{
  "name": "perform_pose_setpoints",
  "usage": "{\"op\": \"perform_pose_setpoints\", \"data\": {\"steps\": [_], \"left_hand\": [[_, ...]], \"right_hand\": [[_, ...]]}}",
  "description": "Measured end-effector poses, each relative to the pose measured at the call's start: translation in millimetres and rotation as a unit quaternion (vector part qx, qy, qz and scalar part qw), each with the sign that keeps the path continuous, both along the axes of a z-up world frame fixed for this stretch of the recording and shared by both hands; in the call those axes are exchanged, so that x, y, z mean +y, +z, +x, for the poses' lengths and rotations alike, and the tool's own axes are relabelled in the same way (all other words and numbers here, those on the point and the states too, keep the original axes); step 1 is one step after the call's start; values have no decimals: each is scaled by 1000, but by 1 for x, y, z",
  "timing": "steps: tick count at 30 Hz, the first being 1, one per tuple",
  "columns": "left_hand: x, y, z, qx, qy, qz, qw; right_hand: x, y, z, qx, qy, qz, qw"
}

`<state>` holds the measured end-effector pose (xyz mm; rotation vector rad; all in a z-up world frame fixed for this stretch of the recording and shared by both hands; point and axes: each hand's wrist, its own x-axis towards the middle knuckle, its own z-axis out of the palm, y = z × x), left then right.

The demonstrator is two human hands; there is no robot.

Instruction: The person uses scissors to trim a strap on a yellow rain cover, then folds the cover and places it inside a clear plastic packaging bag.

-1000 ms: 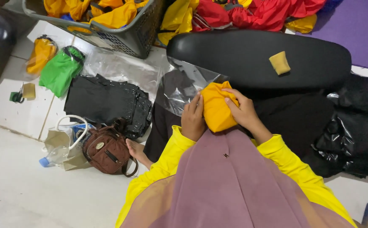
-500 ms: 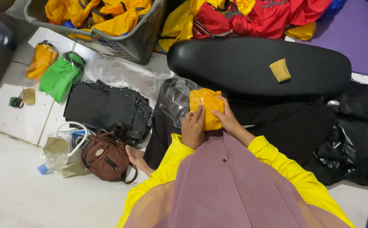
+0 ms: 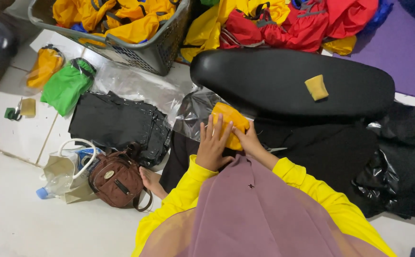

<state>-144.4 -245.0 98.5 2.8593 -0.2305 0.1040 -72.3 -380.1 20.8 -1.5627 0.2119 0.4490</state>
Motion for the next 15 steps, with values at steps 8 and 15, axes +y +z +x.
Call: {"op": "perform_pose_setpoints", "data": {"steps": [8,15], "left_hand": [[-8,-73,22,-130,-36,70,988],[-32,-24,94,-225,-181,16,957]], "right_hand": [[-1,32,13,108,-54,127,985],[-34,73,39,4,-196,243,950]]}}
